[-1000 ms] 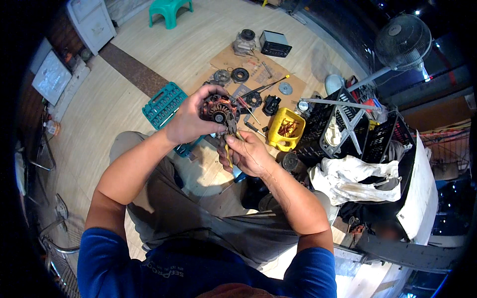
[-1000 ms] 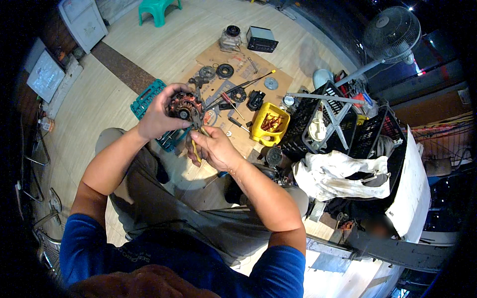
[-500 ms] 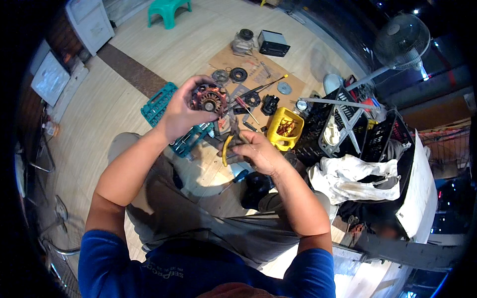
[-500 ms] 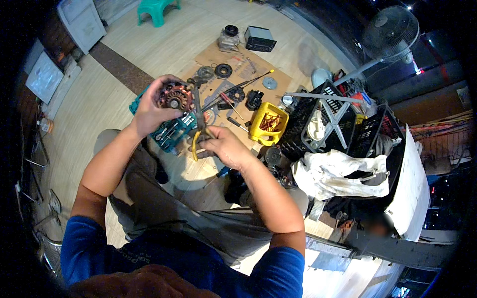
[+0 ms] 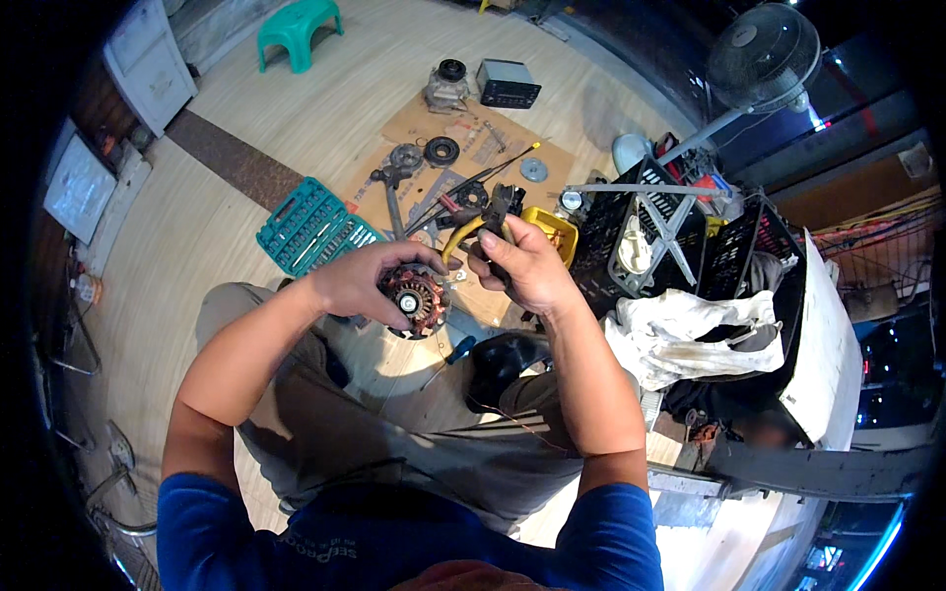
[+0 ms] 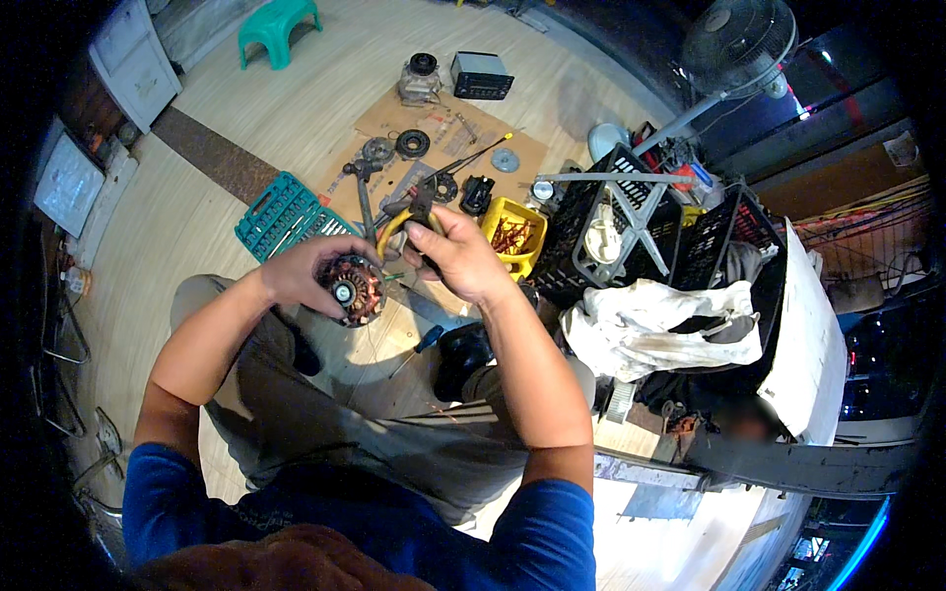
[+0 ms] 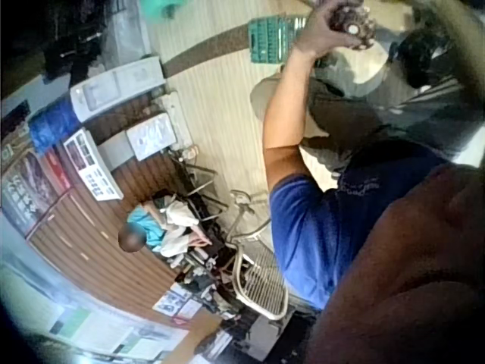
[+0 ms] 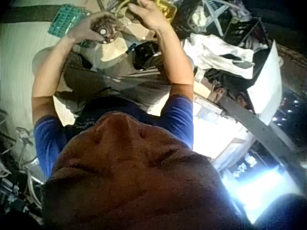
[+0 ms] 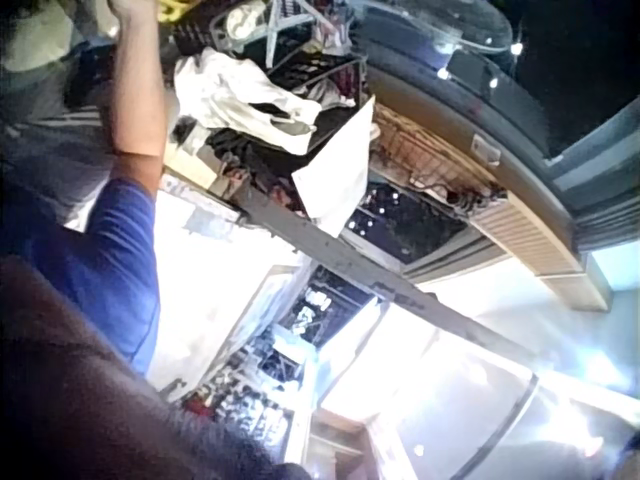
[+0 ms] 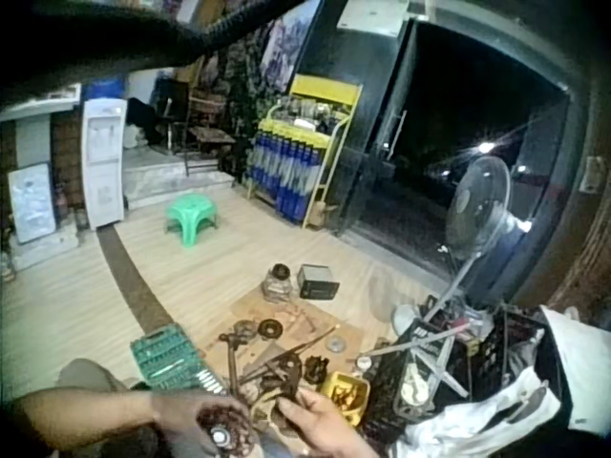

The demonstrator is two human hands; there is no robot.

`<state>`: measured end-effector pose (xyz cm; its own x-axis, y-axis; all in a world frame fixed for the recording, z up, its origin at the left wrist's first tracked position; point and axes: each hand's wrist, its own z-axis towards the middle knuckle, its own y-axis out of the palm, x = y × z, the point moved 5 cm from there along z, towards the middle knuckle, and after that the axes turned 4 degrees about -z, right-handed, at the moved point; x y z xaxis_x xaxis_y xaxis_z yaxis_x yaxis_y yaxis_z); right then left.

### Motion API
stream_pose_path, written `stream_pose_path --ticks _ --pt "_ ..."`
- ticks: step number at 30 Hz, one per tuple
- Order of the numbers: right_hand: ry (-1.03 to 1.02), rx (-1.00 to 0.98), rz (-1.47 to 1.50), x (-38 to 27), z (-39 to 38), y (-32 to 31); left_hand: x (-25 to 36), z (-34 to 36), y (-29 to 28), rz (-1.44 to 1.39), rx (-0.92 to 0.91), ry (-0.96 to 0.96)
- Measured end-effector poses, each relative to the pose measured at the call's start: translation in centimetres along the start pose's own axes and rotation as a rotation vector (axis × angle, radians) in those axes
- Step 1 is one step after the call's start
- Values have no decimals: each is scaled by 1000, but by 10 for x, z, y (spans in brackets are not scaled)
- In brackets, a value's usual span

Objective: The person works on a motor component, stripping and twisting wires together before securing them with a tool.

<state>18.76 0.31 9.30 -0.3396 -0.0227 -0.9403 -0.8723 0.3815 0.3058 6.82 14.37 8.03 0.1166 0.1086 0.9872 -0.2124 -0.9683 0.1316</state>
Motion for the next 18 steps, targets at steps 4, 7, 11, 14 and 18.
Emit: stream_pose_path --ticks 4,7,11,14,18 --pt "78 -34 -48 3 1 0 -2 0 5 -61 -71 15" --pt "80 22 -45 8 3 1 -4 -1 5 -203 -43 -19" --pt "18 6 -70 3 1 3 -1 2 4 -296 -51 82" --pt "-1 -48 47 4 -1 8 -1 -1 3 -333 -28 93" --pt "44 -101 131 4 -3 5 4 -2 0 -351 27 74"
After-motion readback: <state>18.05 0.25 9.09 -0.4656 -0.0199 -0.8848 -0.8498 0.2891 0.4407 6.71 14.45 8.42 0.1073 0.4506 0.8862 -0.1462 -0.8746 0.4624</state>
